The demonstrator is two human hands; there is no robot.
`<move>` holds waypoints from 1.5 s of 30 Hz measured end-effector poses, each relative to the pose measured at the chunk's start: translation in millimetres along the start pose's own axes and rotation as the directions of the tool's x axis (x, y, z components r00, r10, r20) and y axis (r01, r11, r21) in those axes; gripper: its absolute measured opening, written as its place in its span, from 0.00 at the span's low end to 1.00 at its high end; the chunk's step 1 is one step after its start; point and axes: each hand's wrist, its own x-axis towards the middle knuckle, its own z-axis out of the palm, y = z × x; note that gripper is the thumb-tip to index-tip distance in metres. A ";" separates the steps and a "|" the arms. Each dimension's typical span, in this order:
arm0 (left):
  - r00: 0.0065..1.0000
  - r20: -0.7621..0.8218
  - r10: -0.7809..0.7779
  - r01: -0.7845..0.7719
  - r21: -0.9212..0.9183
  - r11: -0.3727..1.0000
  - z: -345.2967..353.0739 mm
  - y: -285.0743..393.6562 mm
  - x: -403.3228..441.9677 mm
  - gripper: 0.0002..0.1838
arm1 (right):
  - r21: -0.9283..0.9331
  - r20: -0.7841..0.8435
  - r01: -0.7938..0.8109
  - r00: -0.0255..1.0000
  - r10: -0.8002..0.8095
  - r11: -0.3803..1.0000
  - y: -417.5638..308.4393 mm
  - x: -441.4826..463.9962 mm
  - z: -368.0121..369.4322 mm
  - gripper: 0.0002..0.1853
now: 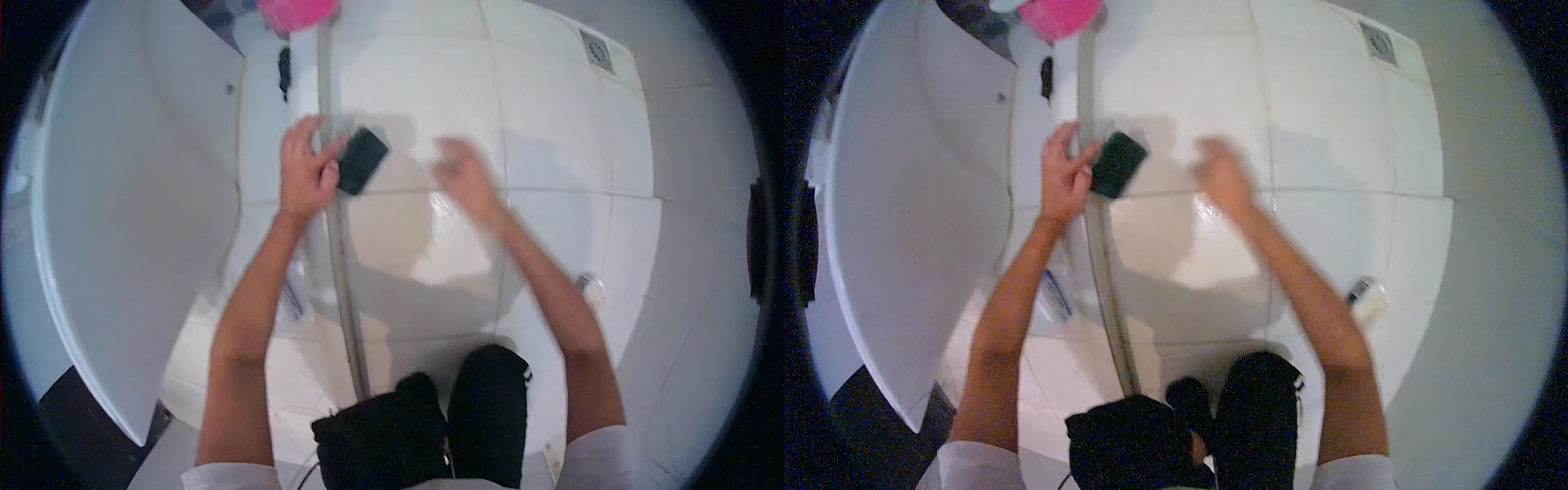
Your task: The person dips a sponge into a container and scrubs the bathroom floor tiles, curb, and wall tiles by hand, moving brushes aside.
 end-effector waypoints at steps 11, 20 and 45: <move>0.780 0.008 -0.626 0.623 -0.106 0.775 36.5 -3.3 15.5 0.38 | 0.383 -0.478 0.164 0.877 0.043 0.909 -79.3 52.6 108.0 0.35; 0.712 -0.008 -0.702 0.692 0.177 0.700 39.4 -1.9 33.9 0.46 | -0.178 -0.456 0.413 0.770 -0.447 0.893 -102.6 252.9 71.7 0.17; 0.599 -0.007 -0.801 0.779 0.237 0.581 33.1 12.2 44.7 0.48 | 0.067 -0.316 0.644 0.738 -0.596 0.762 -283.5 237.9 -116.8 0.30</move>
